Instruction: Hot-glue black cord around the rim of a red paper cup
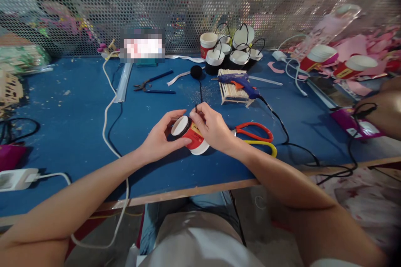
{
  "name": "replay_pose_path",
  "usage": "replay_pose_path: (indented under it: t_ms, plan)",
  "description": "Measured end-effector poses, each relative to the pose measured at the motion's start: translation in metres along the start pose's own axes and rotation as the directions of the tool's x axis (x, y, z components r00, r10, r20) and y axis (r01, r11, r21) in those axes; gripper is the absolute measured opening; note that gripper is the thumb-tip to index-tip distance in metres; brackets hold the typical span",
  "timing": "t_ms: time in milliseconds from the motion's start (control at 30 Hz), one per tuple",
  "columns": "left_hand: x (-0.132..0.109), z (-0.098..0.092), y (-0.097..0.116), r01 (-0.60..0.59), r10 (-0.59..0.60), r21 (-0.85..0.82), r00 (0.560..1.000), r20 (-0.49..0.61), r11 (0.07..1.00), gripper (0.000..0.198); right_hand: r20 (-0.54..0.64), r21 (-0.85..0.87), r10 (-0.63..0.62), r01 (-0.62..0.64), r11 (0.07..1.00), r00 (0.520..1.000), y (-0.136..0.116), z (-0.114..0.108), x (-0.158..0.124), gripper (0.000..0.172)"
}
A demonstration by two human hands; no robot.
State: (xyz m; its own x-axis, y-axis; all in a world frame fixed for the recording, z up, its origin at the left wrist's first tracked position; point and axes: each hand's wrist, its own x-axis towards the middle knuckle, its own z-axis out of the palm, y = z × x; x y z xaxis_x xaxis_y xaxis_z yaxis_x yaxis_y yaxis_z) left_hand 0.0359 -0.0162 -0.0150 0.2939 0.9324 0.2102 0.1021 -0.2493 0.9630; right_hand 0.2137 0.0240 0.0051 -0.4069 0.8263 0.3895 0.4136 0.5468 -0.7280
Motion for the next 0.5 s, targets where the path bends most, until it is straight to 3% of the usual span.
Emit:
replay_pose_path:
  t_ms: [167, 500]
  plan:
    - [-0.0033, -0.0015, -0.0018, -0.043, 0.043, 0.023, 0.999, 0.014, 0.999, 0.067, 0.064, -0.012, 0.020, -0.019, 1.000, 0.998, -0.0016, -0.0015, -0.0024, 0.016]
    - [-0.0018, -0.0028, 0.0039, -0.130, 0.130, 0.285, 0.991, 0.022, 0.950, 0.070, 0.078, -0.082, 0.070, -0.064, 0.995, 0.994, -0.0062, -0.0021, -0.0038, 0.017]
